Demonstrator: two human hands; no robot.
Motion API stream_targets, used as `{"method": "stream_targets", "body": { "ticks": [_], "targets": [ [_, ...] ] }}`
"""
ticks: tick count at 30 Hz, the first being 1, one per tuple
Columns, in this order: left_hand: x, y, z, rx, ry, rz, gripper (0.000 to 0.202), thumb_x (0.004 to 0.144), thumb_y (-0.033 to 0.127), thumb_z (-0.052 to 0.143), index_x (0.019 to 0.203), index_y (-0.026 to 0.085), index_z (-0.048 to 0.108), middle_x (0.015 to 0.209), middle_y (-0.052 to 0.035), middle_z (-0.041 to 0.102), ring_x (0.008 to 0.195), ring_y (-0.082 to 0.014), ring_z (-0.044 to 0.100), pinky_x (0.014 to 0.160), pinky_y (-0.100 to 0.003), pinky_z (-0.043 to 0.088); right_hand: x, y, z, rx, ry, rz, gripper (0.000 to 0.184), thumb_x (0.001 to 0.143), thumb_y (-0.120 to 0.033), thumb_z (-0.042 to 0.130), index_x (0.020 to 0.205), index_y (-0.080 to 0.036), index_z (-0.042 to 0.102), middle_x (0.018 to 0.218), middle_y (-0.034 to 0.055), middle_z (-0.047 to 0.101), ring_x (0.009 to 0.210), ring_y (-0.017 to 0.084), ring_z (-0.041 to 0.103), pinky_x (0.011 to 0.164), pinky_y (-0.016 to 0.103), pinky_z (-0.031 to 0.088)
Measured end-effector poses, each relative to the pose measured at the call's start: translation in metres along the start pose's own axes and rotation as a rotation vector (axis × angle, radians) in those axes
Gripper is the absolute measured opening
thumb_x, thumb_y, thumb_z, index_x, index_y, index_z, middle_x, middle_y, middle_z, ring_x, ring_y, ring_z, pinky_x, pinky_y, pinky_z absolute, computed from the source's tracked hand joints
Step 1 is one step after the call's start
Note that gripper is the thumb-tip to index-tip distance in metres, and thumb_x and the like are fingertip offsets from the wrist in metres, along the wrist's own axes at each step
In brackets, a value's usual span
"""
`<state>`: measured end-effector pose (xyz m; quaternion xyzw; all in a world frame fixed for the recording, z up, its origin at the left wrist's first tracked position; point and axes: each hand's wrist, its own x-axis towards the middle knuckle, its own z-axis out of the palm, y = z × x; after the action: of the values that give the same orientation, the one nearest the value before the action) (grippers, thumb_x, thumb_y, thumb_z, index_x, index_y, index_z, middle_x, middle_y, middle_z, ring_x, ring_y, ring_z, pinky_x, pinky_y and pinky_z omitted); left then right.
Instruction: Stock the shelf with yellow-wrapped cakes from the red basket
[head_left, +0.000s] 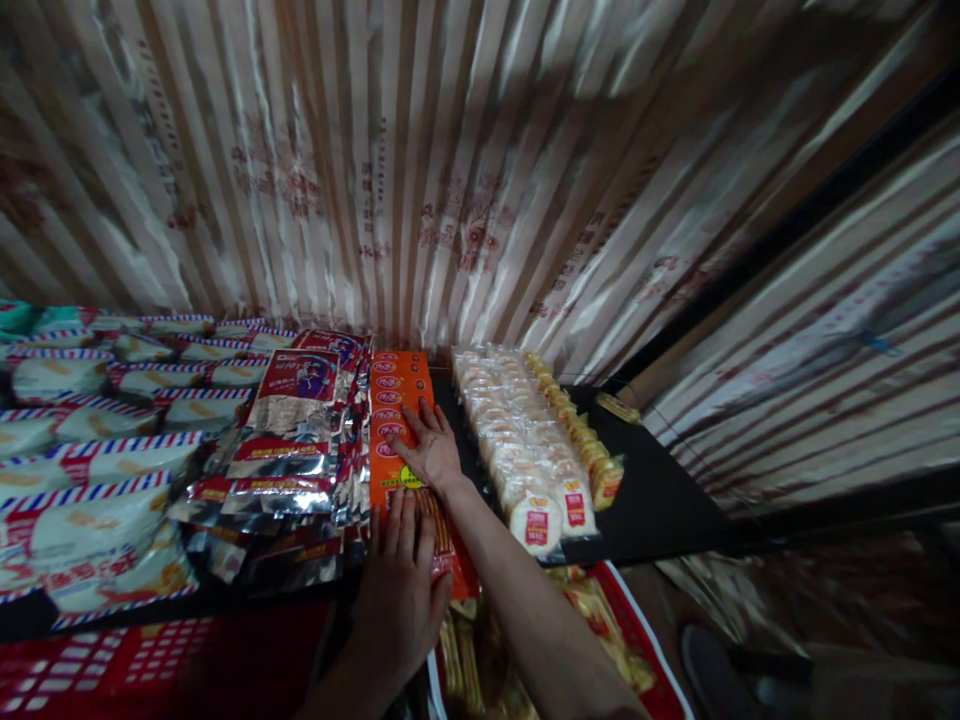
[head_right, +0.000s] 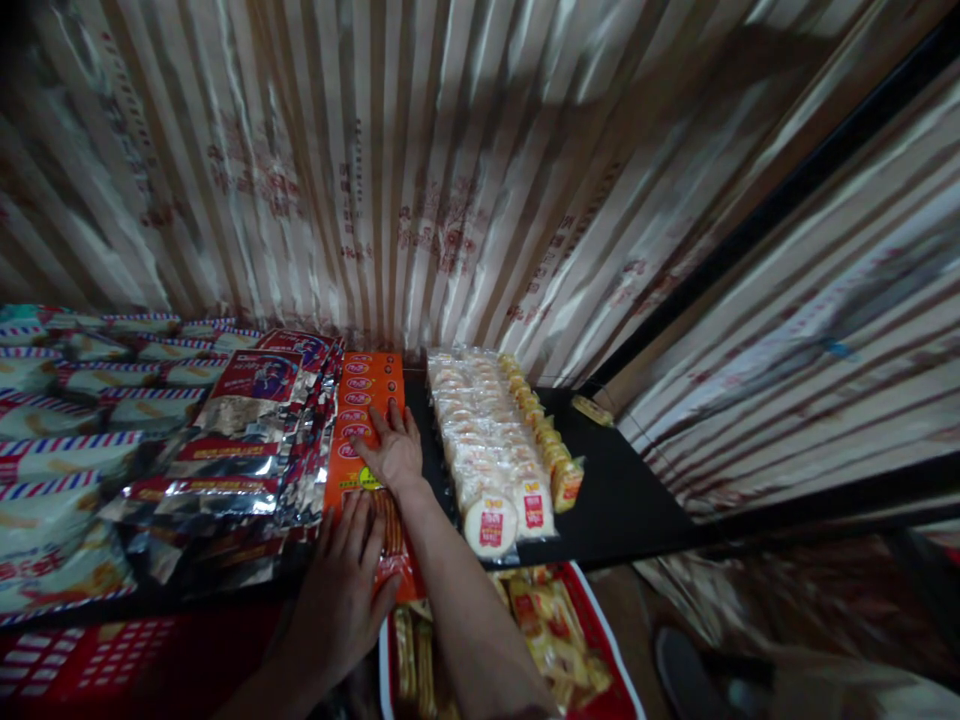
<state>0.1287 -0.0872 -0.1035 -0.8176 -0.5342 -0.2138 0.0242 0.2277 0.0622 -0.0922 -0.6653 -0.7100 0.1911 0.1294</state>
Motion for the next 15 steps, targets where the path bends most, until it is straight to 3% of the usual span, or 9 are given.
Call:
{"method": "stream_targets", "body": {
  "ticks": [3,9,12,15],
  "targets": [
    [0.0,-0.002,-0.001,0.006,-0.005,0.017,0.053,0.08,0.035,0.052,0.128,0.013,0.048,0.139,-0.0176,0.047,0.133,-0.0339,0.037,0.106,-0.052,0.033,-0.001,-0.003,-0.001,-0.022,0.023,0.001,0.067,0.082,-0.061,0.051,0.14,-0.029,0.041,0.154,0.0054,0.026,0.145,0.026,0.007,0.116,0.043,0.013],
    [0.004,-0.004,-0.006,-0.002,-0.022,0.032,0.052,0.08,0.037,0.055,0.125,0.012,0.05,0.136,-0.0195,0.049,0.13,-0.0354,0.041,0.104,-0.054,0.037,0.0,-0.002,-0.002,0.046,0.041,-0.019,0.068,0.083,-0.059,0.051,0.141,-0.024,0.041,0.153,0.0092,0.028,0.142,0.024,0.023,0.116,0.038,0.018],
    [0.004,-0.003,-0.008,0.01,-0.024,0.031,0.052,0.081,0.038,0.055,0.125,0.012,0.051,0.136,-0.019,0.049,0.131,-0.0352,0.041,0.104,-0.053,0.038,-0.001,0.003,-0.003,0.126,0.096,0.0,0.065,0.088,-0.055,0.046,0.144,-0.025,0.035,0.153,0.0066,0.028,0.143,0.022,0.02,0.116,0.035,0.022],
    [0.004,-0.003,-0.009,0.018,-0.029,0.03,0.052,0.081,0.038,0.054,0.126,0.011,0.051,0.137,-0.0195,0.049,0.13,-0.0358,0.041,0.103,-0.053,0.038,-0.003,0.006,-0.004,0.07,0.139,0.037,0.063,0.09,-0.051,0.043,0.145,-0.02,0.034,0.153,0.009,0.028,0.144,0.025,0.013,0.116,0.04,0.019]
  ]
}}
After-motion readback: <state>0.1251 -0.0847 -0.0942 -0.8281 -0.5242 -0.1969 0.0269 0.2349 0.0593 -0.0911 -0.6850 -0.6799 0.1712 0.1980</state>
